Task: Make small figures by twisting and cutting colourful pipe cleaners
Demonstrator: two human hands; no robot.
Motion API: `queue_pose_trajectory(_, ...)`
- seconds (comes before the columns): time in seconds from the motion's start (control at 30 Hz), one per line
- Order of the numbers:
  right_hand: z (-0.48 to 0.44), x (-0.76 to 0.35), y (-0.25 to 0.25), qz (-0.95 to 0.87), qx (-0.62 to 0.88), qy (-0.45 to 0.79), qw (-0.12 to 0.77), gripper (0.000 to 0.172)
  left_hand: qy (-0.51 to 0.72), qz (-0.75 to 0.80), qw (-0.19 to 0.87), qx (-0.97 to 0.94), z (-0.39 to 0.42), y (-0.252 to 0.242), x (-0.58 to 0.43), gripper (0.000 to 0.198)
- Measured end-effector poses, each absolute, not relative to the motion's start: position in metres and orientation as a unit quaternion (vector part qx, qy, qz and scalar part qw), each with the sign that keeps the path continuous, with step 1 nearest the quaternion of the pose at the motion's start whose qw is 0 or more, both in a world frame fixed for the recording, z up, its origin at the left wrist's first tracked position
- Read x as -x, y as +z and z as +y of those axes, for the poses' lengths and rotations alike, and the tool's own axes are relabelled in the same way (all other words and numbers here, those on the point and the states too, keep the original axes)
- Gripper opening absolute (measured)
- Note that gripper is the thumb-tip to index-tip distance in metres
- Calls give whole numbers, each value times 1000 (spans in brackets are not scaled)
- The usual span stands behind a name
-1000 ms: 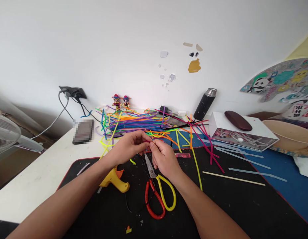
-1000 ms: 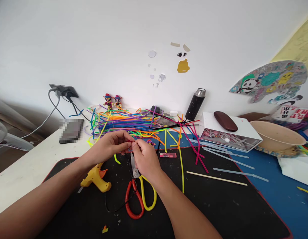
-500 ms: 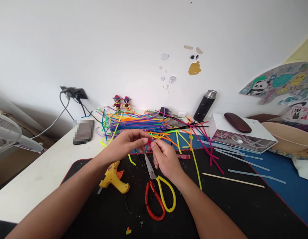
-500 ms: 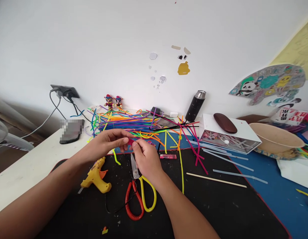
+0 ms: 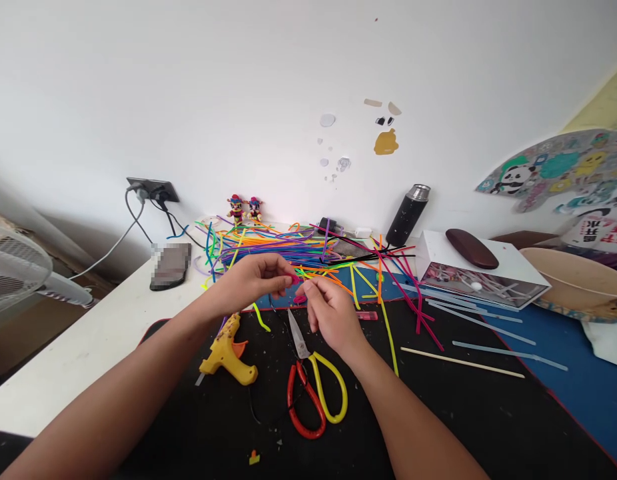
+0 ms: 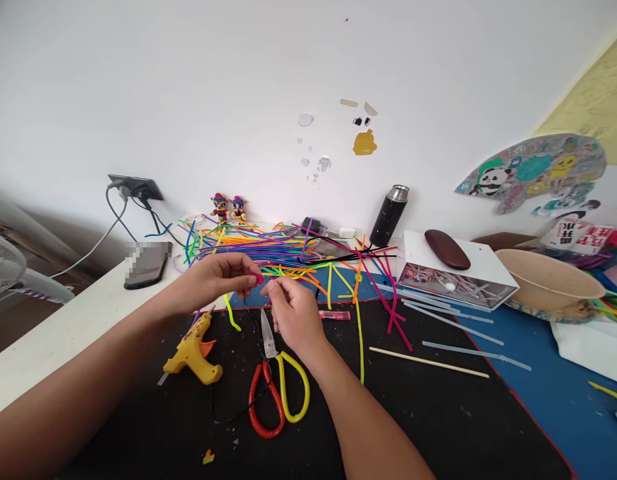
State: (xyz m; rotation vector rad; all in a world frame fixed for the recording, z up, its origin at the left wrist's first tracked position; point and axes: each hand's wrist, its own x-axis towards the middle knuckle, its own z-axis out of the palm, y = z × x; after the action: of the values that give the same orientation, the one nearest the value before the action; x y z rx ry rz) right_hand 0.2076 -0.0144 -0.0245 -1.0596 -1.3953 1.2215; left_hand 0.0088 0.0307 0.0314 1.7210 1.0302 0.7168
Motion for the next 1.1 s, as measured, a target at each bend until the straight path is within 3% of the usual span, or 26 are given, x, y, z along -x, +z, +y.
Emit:
queue_pose_trajectory(0.17,-7,-216,-19,-502,421,516,552,44,247,460,458,-720,54,16,-4,28)
queue_pose_trajectory(0.3,-7,-216,-18,-490,424,523,554,46,145,496,346,-783,72,-2,-13,23)
queue_pose_trajectory(0.47,-10,-214,-13,-497,429,522,544,45,106,510,285,-805,86,-17,-27,18)
queue_pose_trajectory(0.73,-12,-214,-10,-498,424,530,539,42,35,494,282,-822,98,-29,-38,14)
queue_pose_trajectory(1.1,-12,-212,-13,-498,427,535,532,41,53,494,261,-828,98,-30,-36,20)
